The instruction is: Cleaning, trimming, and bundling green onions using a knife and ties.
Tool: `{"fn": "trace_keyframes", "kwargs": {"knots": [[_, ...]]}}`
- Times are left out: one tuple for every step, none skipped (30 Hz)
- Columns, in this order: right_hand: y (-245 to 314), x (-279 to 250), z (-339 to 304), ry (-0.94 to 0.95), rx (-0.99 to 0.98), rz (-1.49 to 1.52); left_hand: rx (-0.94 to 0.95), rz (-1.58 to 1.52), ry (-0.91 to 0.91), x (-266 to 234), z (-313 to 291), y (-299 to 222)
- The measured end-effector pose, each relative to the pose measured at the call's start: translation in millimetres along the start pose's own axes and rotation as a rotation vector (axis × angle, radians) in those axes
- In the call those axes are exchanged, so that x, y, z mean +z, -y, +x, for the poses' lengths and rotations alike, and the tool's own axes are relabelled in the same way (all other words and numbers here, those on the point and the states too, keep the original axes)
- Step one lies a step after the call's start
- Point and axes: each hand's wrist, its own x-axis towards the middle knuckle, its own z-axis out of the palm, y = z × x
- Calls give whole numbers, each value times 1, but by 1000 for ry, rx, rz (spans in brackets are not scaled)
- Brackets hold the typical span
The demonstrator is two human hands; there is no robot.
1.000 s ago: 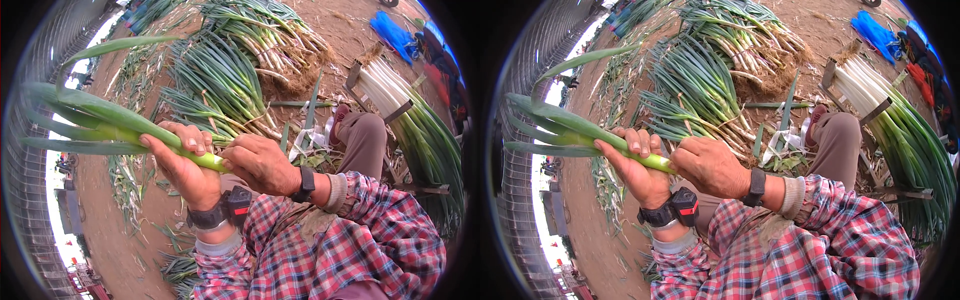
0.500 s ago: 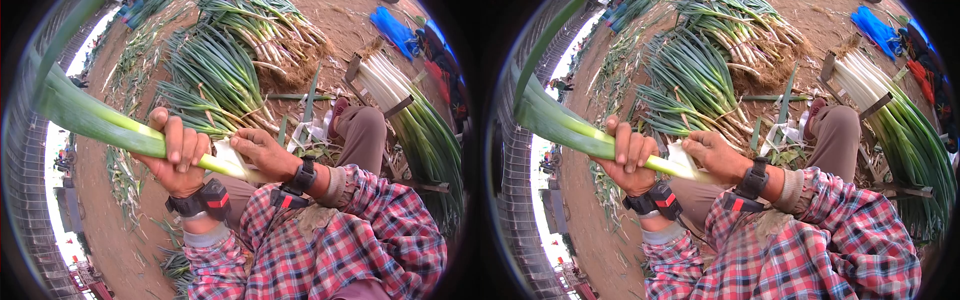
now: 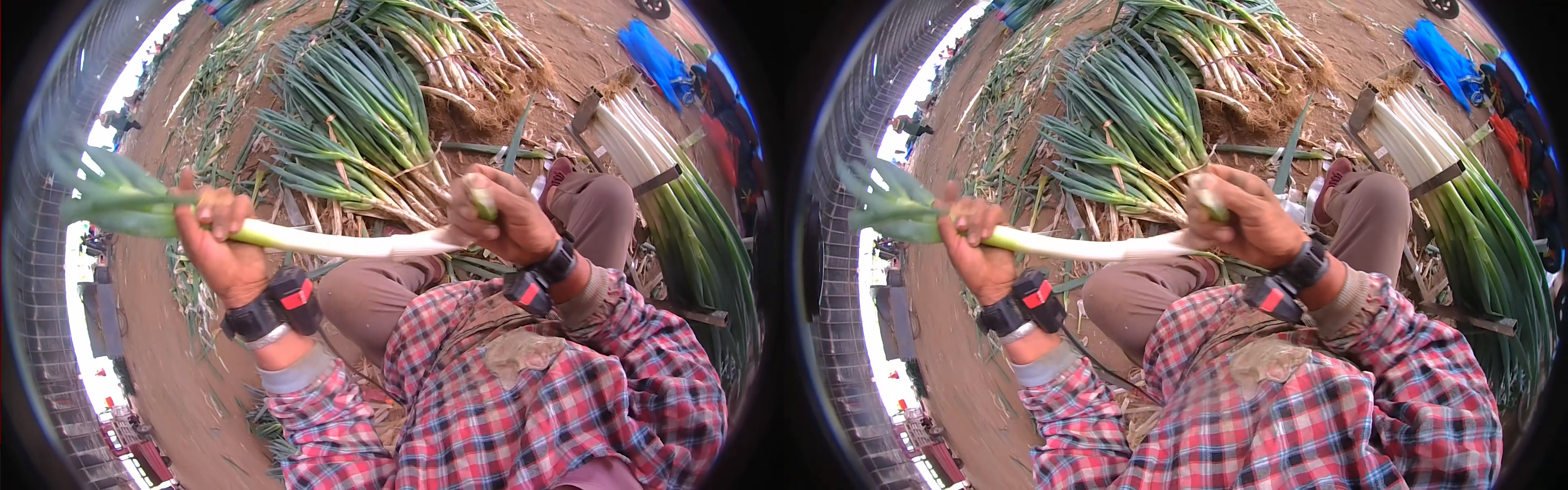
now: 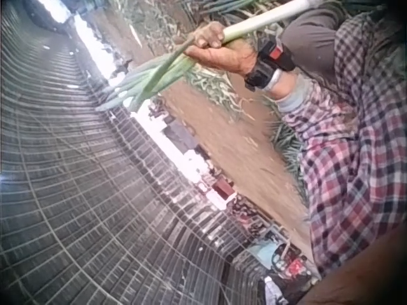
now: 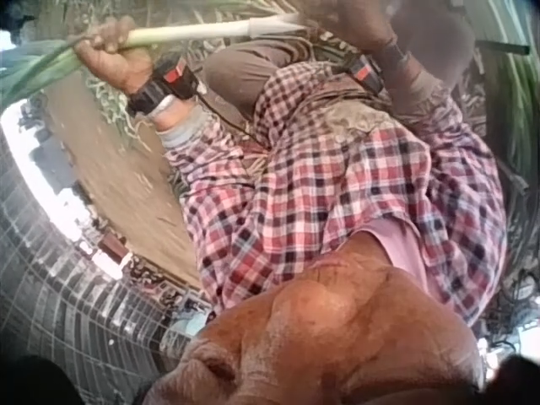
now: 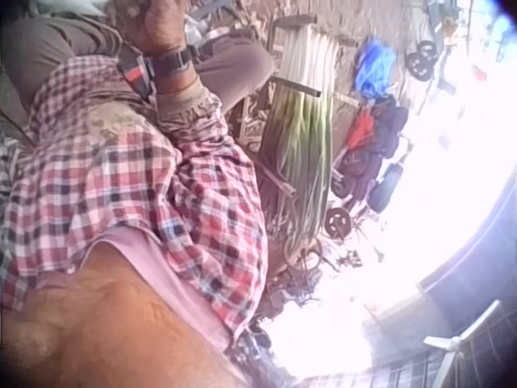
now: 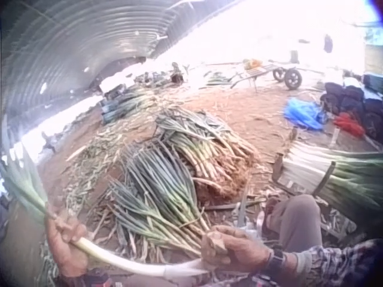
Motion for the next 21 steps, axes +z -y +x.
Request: {"fn": "trace_keyframes", "kwargs": {"knots": [[1, -9, -10, -27, 24, -11, 6, 20, 70, -11, 4, -12], [5, -18, -20, -57, 45, -23, 26, 20, 37, -23, 6, -23], [12, -26, -27, -51, 53, -22, 52, 26, 1, -33, 5, -37], [21, -34, -35, -174, 118, -555, 77, 67, -42, -42, 4, -52], [29, -43, -43, -295, 177, -1091, 73, 49, -30, -49, 3, -62], [33, -59, -52, -301, 178, -1093, 73, 27, -6, -52, 3, -69], [34, -83, -57, -323, 151, -1302, 75, 4, 23, -51, 5, -72], [30, -102, -55, -335, 126, -1506, 76, 8, 22, -50, 4, -71], [27, -108, -52, -336, 126, -1507, 69, 10, 48, -49, 3, -67], [26, -114, -49, -238, 2, -1706, 61, 12, 76, -49, 3, -64], [24, -117, -50, -131, -122, -1894, 57, 12, 72, -52, 1, -67], [26, -92, -45, -104, -3, -1848, 50, -14, 110, -58, -1, -76], [27, -75, -45, -98, 3, -1846, 43, -41, 148, -65, -3, -85], [25, -60, -45, 55, 49, -1744, 51, -40, 146, -67, -7, -93], [23, -51, -50, 189, 97, -1644, 50, -44, 143, -72, -5, -100], [19, -48, -54, 328, -17, -1699, 76, -10, 143, -79, -2, -111], [19, -48, -55, 335, -13, -1699, 104, 26, 140, -85, -2, -123], [21, -53, -54, 290, -24, -1818, 94, 54, 114, -91, -5, -133], [23, -60, -52, 247, -39, -1935, 106, 60, 108, -99, -8, -142], [28, -79, -54, 206, -83, -2022, 137, 51, 31, -110, -10, -148], [39, -111, -63, 127, 8, -2211, 169, 41, -46, -118, -15, -156]]}}
